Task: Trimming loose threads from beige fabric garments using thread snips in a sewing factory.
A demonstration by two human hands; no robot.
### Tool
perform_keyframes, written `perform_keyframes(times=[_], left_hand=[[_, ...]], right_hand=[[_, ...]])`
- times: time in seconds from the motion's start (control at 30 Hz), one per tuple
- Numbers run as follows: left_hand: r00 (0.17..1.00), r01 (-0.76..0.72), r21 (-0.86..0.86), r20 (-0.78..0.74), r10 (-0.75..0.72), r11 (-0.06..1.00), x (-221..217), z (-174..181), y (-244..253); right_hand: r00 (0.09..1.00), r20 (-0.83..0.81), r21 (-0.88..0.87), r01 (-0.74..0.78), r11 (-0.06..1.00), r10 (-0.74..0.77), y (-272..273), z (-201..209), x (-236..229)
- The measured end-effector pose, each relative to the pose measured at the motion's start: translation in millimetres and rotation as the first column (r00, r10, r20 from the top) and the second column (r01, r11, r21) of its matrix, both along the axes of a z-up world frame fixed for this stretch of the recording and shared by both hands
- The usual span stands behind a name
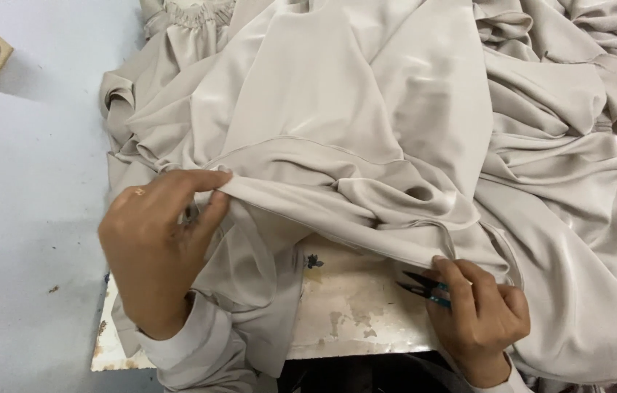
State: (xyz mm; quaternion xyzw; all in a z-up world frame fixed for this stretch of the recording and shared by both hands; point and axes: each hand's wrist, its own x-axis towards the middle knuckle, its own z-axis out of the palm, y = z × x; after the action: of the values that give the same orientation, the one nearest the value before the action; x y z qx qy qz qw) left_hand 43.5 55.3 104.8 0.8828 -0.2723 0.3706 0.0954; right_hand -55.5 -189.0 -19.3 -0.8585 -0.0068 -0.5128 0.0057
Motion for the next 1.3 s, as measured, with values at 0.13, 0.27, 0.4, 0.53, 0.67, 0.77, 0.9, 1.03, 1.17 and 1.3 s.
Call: perform_keyframes(times=[0.13, 0.27, 0.4, 0.53, 0.67, 0.77, 0.9, 1.03, 1.17, 1.3], left_hand=[[0.996, -0.09, -0.013, -0.024, 0.09, 0.996, -1, 0, 8], [0.976, -0.219, 0.03, 0.013, 0.219, 0.975, 10, -8, 10], [0.985, -0.097, -0.099, -0.15, 0.082, 0.99, 12, -1, 1], [0.949, -0.072, -0.261, -0.315, -0.015, 0.963, 10, 3, -7], [0.551, -0.183, -0.861, -0.49, -0.676, 0.475, 37, -35, -21], [0.424, -0.517, -0.851, -0.162, -0.891, -0.091, 59, -110, -41], [0.386, -0.696, -0.654, 0.01, -0.922, -0.298, 45, -140, -67], [0.465, -0.623, -0.729, -0.052, -0.884, -0.284, 26, -107, -80], [0.56, -0.497, -0.859, -0.205, -0.803, -0.127, 8, -85, -92], [0.495, -0.26, -0.964, -0.086, -0.864, -0.053, -3, -85, -99]], right_hand=[[0.999, -0.013, 0.026, 0.031, 0.999, -0.03, -8, -11, -1], [0.999, 0.043, 0.063, 0.025, 0.998, -0.027, -13, -16, -2], [0.998, 0.07, 0.134, -0.007, 0.991, -0.002, -18, -17, -5], [0.999, 0.041, 0.153, -0.008, 0.988, 0.001, -24, -15, -3], [0.999, -0.023, 0.129, 0.05, 0.99, -0.048, -28, -16, -9], [0.997, -0.062, 0.059, 0.057, 0.997, -0.054, -30, -18, -10], [0.998, -0.032, -0.008, 0.052, 0.999, -0.052, -27, -16, -6], [0.992, -0.113, 0.026, 0.066, 0.997, -0.063, -34, -27, -11], [0.986, -0.151, 0.062, 0.081, 0.995, -0.071, -40, -27, -13], [0.924, -0.241, 0.494, -0.145, 0.857, 0.296, -31, 4, -10]])
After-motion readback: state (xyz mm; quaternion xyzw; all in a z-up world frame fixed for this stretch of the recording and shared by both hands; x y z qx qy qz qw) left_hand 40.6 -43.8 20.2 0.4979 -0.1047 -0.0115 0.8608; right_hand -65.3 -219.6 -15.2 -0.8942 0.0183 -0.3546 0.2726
